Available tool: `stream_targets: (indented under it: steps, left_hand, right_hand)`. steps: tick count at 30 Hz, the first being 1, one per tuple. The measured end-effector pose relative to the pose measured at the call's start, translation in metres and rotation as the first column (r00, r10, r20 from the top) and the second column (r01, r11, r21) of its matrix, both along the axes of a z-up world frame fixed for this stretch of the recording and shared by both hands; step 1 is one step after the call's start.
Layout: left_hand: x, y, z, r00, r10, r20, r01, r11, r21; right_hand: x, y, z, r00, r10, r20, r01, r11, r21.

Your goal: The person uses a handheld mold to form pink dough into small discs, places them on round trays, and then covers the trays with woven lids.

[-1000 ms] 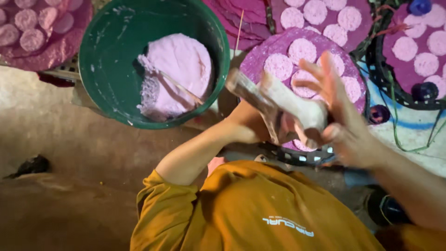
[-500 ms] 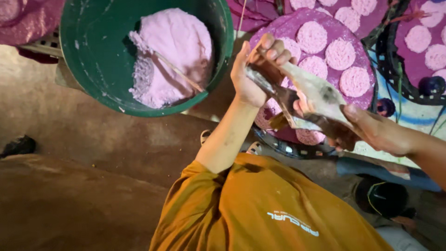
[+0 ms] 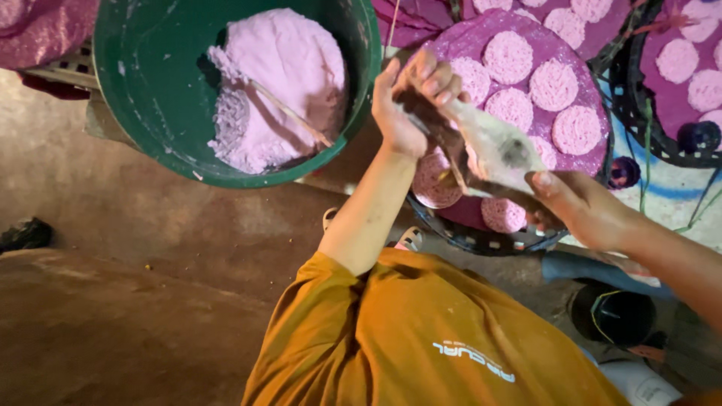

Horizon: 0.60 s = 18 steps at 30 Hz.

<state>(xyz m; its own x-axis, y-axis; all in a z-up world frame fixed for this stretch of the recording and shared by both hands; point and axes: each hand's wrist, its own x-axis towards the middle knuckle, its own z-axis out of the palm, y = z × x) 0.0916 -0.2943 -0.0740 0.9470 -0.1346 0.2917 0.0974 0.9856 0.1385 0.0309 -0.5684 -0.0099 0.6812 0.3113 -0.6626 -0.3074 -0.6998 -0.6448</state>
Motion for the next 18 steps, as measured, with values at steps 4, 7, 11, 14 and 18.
stream_targets:
  steps: [4,7,11,14,18]
  left_hand:
    - [0.013,0.005,0.002,0.996,-0.004,0.091,-0.004,0.996,0.091]
    - [0.005,0.014,-0.013,0.986,0.012,-0.167,0.063,0.897,0.437]
    - [-0.029,0.018,-0.041,0.929,-0.018,-0.37,0.349,0.378,0.858]
    - [-0.059,0.013,-0.049,0.944,0.044,-0.328,0.319,0.15,0.936]
    - [-0.103,0.014,-0.032,0.966,-0.188,0.177,-0.243,-0.433,0.868]
  right_hand:
    - [-0.001,-0.006,-0.015,0.998,-0.047,0.053,0.045,0.999,0.03]
    - [-0.008,-0.025,-0.039,0.996,-0.092,0.008,0.088,0.97,0.226]
    - [-0.015,-0.069,-0.084,0.996,-0.073,0.051,0.045,0.909,0.414]
    - [-0.027,-0.09,-0.118,0.988,-0.13,0.078,0.085,0.902,0.424]
    - [-0.045,-0.091,-0.128,0.954,-0.28,0.109,0.214,0.886,0.41]
